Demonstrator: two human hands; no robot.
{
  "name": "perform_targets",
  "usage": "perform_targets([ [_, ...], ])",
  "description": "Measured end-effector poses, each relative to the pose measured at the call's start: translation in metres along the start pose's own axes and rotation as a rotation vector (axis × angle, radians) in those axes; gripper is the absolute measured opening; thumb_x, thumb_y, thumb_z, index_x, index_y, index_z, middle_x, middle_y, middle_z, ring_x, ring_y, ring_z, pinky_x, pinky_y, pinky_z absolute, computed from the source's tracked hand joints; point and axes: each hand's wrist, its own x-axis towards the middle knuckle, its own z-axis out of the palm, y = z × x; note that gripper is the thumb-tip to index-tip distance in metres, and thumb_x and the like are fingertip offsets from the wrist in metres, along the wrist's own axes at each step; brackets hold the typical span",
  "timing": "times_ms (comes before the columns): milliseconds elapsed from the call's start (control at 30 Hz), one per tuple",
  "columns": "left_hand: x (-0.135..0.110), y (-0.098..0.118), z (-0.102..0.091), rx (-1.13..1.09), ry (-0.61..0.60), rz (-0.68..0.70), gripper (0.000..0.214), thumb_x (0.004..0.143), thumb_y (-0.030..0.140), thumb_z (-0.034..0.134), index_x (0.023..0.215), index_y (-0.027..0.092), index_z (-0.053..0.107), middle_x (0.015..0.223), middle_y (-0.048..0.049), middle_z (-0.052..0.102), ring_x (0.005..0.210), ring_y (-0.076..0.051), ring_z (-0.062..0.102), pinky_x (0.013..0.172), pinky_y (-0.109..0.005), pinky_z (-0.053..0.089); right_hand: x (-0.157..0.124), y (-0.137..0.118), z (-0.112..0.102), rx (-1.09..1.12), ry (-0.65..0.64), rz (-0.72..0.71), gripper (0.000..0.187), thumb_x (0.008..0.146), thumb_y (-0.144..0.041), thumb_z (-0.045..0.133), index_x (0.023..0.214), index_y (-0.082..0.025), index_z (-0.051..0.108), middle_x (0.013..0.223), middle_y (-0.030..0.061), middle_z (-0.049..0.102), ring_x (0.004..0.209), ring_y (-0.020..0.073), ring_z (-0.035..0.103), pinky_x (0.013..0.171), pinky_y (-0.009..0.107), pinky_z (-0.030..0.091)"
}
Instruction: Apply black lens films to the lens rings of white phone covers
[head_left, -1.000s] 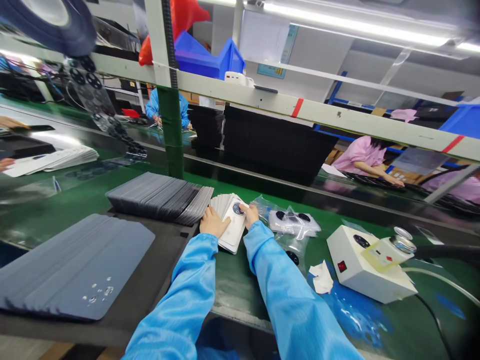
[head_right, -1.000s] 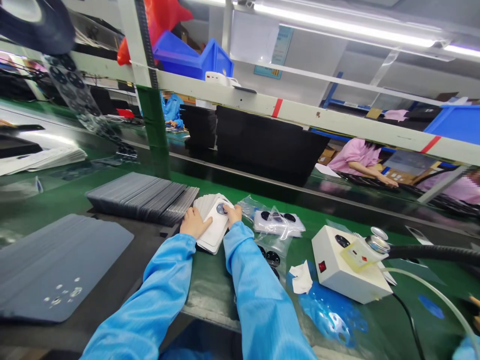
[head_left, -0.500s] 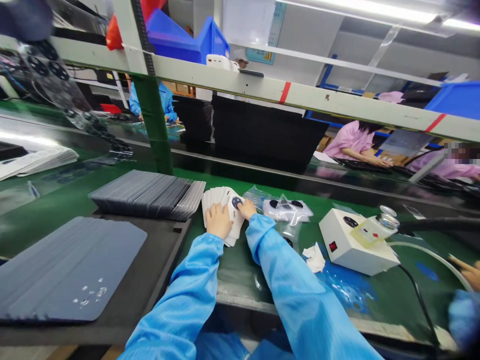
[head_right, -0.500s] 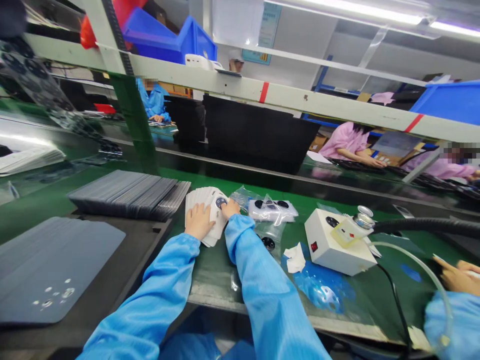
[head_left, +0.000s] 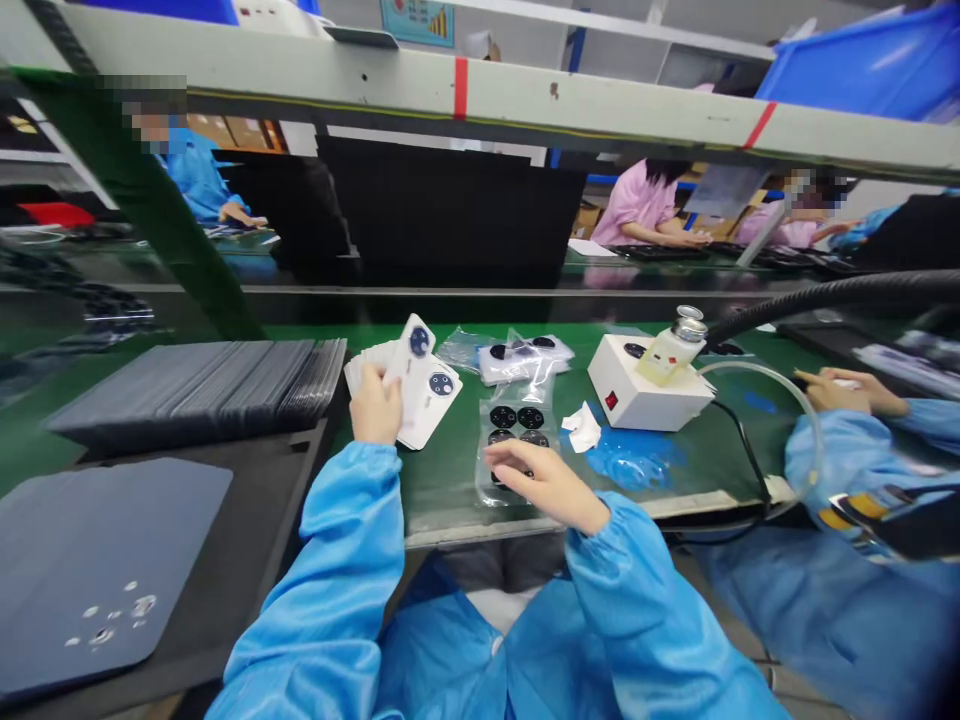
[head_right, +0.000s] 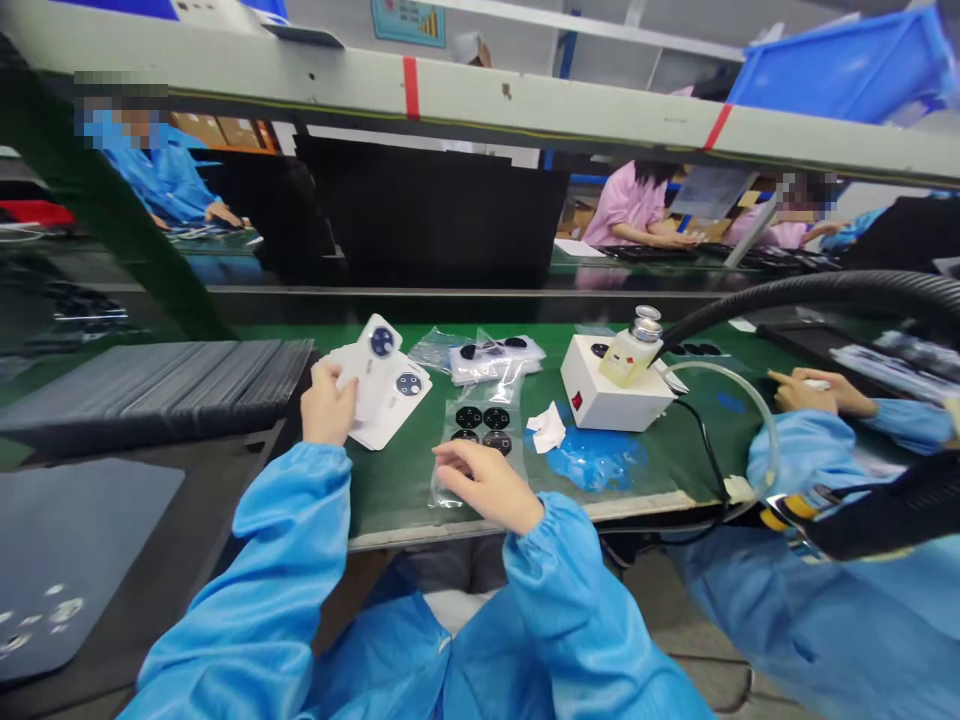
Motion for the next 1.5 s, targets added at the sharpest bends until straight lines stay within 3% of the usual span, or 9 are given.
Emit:
perform_targets([
  [133, -0.050, 0.007, 0.010, -0.422, -0.004, -0.076, 0.033, 0.090, 0.033, 0.051, 0.118, 0.015, 0.051, 0.113, -0.0089, 0.058, 0.094, -0.020, 0.060, 0.079, -0.040, 0.052, -0.006, 0.028, 0.007, 0.176, 0.089, 0.014, 0.038, 0.079, -0.034, 0.055, 0.114, -0.019, 0.054, 0.109, 0.0092, 0.063, 0.097, 0.0204, 0.062, 0.087, 0.038, 0.050],
  [300, -0.152, 0.023, 0.022, -0.797, -0.409, -0.170, 0.034, 0.072, 0.038, 0.069, 0.091, 0.019, 0.049, 0.072, -0.0001, 0.064, 0.058, -0.015, 0.060, 0.051, -0.026, 0.049, -0.011, 0.034, 0.007, 0.415, 0.212, -0.022, 0.050, 0.084, -0.047, 0.048, 0.125, -0.022, 0.036, 0.113, 0.0093, 0.061, 0.094, 0.0168, 0.063, 0.080, 0.033, 0.052],
  [400, -0.179, 0.036, 0.017, -0.912, -0.539, -0.238, 0.048, 0.063, 0.041, 0.075, 0.100, 0.019, 0.053, 0.086, -0.0050, 0.068, 0.077, -0.022, 0.065, 0.062, -0.027, 0.051, -0.029, 0.026, 0.004, 0.495, 0.160, -0.011, 0.032, 0.084, -0.041, 0.054, 0.108, -0.020, 0.050, 0.091, 0.0044, 0.066, 0.080, 0.0146, 0.064, 0.067, 0.026, 0.051],
  [600, -0.169, 0.060, 0.017, -1.043, -0.581, -0.431, 0.038, 0.075, 0.034, 0.068, 0.110, 0.025, 0.057, 0.098, -0.0014, 0.067, 0.088, -0.019, 0.063, 0.071, -0.025, 0.051, -0.050, 0.018, -0.001, 0.370, 0.231, -0.055, 0.010, 0.088, -0.027, 0.052, 0.096, -0.022, 0.051, 0.080, 0.0002, 0.061, 0.067, 0.0103, 0.060, 0.055, 0.020, 0.047],
  [767, -0.162, 0.070, 0.022, -1.272, -0.695, -0.688, 0.047, 0.076, 0.028, 0.066, 0.121, 0.028, 0.052, 0.101, -0.0036, 0.069, 0.087, -0.023, 0.067, 0.076, -0.035, 0.055, -0.047, 0.026, -0.011, -0.510, 0.625, -0.348, 0.036, 0.082, -0.023, 0.060, 0.116, -0.017, 0.049, 0.104, 0.0118, 0.053, 0.088, 0.0208, 0.056, 0.071, 0.036, 0.052],
  [900, -0.160, 0.076, 0.019, -1.295, -0.797, -0.751, 0.064, 0.082, 0.021, 0.058, 0.139, 0.038, 0.032, 0.122, -0.0024, 0.062, 0.098, -0.023, 0.065, 0.083, -0.035, 0.054, -0.045, 0.025, -0.023, -0.867, 0.545, -0.561, 0.038, 0.085, -0.030, 0.056, 0.120, -0.017, 0.052, 0.125, 0.0170, 0.048, 0.113, 0.0318, 0.046, 0.089, 0.050, 0.045],
  [1067, -0.162, 0.074, 0.025, -1.212, -0.910, -0.681, 0.063, 0.083, 0.026, 0.059, 0.139, 0.037, 0.034, 0.130, -0.0026, 0.057, 0.109, -0.027, 0.060, 0.083, -0.034, 0.055, -0.049, 0.022, -0.028, -0.886, 0.539, -0.537, 0.035, 0.088, -0.037, 0.048, 0.115, -0.016, 0.058, 0.125, 0.0182, 0.048, 0.113, 0.0334, 0.047, 0.086, 0.052, 0.044],
  [1333, -0.171, 0.073, 0.053, -0.964, -1.074, -0.317, 0.050, 0.086, 0.034, 0.057, 0.133, 0.035, 0.040, 0.139, -0.0011, 0.047, 0.126, -0.027, 0.046, 0.104, -0.038, 0.040, -0.077, 0.031, -0.044, -0.860, 0.469, -0.535, 0.026, 0.087, -0.035, 0.051, 0.108, -0.025, 0.063, 0.119, 0.0116, 0.048, 0.110, 0.0302, 0.047, 0.086, 0.051, 0.043],
  [1500, -0.181, 0.076, 0.061, -0.815, -1.075, -0.136, 0.055, 0.086, 0.034, 0.055, 0.137, 0.039, 0.033, 0.147, 0.0011, 0.035, 0.135, -0.029, 0.033, 0.112, -0.043, 0.029, -0.082, 0.032, -0.054, -0.542, 0.679, -0.339, 0.013, 0.083, -0.018, 0.057, 0.096, -0.020, 0.058, 0.093, 0.0061, 0.054, 0.087, 0.0186, 0.055, 0.074, 0.037, 0.049],
])
